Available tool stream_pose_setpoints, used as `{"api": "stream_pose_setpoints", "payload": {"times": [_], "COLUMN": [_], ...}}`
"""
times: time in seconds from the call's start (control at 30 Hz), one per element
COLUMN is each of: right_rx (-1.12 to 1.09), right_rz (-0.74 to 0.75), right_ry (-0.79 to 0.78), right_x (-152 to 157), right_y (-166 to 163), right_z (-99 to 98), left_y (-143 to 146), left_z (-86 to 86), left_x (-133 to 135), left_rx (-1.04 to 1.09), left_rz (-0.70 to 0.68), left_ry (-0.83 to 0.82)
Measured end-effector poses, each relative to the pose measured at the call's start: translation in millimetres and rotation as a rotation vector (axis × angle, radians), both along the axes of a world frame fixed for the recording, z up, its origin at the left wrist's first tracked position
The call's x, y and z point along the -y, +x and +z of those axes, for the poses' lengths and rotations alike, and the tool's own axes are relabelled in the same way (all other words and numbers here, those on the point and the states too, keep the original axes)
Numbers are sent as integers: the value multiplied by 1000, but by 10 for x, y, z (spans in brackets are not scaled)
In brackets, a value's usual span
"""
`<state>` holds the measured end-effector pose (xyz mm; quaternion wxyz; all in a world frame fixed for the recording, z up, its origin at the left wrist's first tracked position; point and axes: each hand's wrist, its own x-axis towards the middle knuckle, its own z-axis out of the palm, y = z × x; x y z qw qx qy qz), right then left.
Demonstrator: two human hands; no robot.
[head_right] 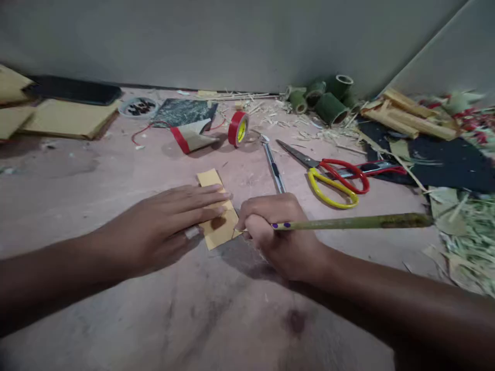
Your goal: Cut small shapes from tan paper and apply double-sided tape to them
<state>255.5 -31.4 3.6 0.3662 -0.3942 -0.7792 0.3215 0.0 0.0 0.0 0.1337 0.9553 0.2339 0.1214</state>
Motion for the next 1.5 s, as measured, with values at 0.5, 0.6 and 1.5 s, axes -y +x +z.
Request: {"api": "stream_pose_setpoints", "payload": {"times": [0.5,0.6,1.5], "right_rx": [-79,-58,-226], "right_rz": [162,203,-87], "right_ry": [7,-8,-524], "right_x": [-1,0,-54], "right_y": [3,13,-114], "right_z": [38,41,108], "left_y": [0,-11,-11], "left_z": [-20,-36,24], "left_x": [-50,-54,-91], "left_rx": [-9,-5,155], "left_rz": [-21,-17,-10], "left_ry": [-7,3,-115]}}
